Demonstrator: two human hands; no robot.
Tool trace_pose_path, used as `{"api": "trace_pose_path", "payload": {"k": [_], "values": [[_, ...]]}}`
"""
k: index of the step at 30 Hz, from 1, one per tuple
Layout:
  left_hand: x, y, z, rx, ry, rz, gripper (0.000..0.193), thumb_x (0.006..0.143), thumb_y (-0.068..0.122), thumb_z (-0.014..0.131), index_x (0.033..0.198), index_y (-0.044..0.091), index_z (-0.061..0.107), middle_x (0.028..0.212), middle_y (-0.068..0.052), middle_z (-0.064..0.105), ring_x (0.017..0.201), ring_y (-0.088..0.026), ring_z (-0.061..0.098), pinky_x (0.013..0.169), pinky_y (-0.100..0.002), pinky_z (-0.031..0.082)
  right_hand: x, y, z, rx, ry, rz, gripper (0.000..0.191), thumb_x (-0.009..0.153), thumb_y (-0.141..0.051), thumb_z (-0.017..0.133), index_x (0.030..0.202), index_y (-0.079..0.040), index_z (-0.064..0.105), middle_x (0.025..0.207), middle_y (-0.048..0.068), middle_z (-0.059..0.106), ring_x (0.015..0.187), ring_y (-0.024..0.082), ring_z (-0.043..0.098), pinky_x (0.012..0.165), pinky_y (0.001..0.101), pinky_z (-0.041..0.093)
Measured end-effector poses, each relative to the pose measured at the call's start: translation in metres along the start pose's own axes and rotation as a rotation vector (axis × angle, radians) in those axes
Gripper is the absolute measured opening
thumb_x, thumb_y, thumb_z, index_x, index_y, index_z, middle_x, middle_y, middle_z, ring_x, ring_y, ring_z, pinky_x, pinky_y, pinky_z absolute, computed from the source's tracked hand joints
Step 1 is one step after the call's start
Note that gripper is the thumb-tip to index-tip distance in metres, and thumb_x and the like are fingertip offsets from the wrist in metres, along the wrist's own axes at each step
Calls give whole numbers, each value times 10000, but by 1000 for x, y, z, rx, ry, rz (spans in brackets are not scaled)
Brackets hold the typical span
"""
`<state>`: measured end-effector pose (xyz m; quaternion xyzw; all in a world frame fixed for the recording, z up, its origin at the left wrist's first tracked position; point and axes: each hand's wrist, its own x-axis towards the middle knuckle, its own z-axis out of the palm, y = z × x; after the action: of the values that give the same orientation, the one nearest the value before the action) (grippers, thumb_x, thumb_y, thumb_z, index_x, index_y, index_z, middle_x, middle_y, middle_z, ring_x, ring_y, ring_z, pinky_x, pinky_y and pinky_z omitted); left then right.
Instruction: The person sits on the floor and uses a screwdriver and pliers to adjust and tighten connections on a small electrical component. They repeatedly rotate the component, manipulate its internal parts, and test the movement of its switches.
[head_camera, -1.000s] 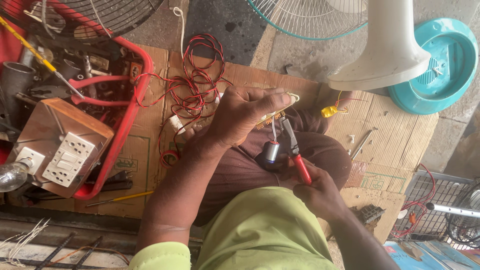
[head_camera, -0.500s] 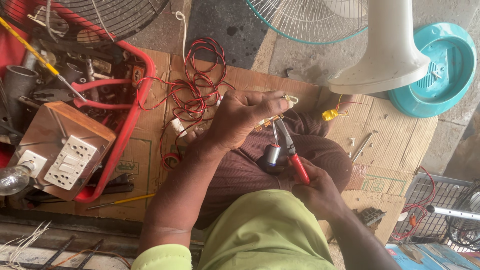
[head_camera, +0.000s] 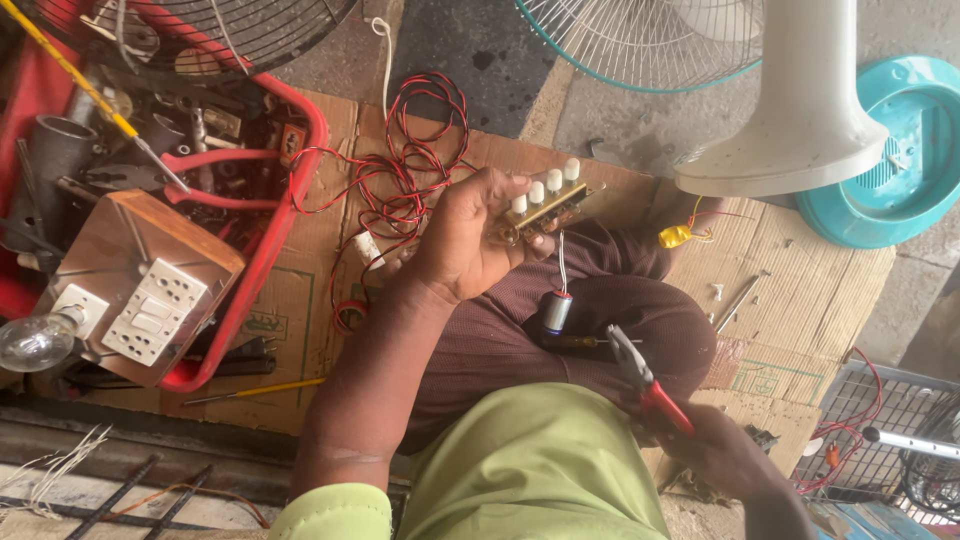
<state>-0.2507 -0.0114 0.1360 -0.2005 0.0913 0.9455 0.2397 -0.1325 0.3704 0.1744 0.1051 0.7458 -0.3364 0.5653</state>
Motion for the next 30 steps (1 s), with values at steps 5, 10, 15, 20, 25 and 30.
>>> {"api": "trace_pose_path", "payload": {"k": [5,10,15,20,25,30], "values": [[2,-4,-2,-13,-43,-27,296,1014,214,603,1165,-38,638,1036,-149,669,912,-255,622,733,-366,498,10,50,1,84,-185,67,286,764,-109,664,1034,-33,725,722,66,660,644,153,594,587,303,493],[2,-9,2,36,-30,-90,369,1023,254,585,1235,-48,605,1105,-227,680,892,-268,644,704,-341,512,31,76,-10,154,-207,247,478,656,-111,618,1127,-134,691,695,92,687,584,191,592,521,339,469],[1,-11,9,86,-41,-142,463,1019,298,560,1338,-37,586,1131,-281,689,808,-226,646,606,-261,498,33,86,-17,89,-341,107,274,799,-160,689,986,29,751,832,108,781,748,186,750,691,311,615],[-1,-14,17,122,-87,-198,489,1023,338,589,1332,-41,606,1105,-258,693,731,-178,621,522,-200,439,14,59,-48,-44,8,215,386,896,-353,715,1196,-111,736,998,55,802,870,199,756,790,385,613],[-2,-40,29,363,14,-195,289,943,236,683,1148,49,603,1033,-98,686,739,-108,621,530,-205,435,3,-8,-57,368,560,-105,479,969,-300,653,1323,22,666,1191,190,739,1025,267,704,925,388,551],[-15,-70,34,777,-62,-195,412,871,179,817,1193,9,623,936,-73,716,737,-89,631,610,-227,495,25,-77,-24,815,86,-554,581,956,-231,620,1458,36,499,1374,164,633,1225,233,639,1027,368,517]]}}
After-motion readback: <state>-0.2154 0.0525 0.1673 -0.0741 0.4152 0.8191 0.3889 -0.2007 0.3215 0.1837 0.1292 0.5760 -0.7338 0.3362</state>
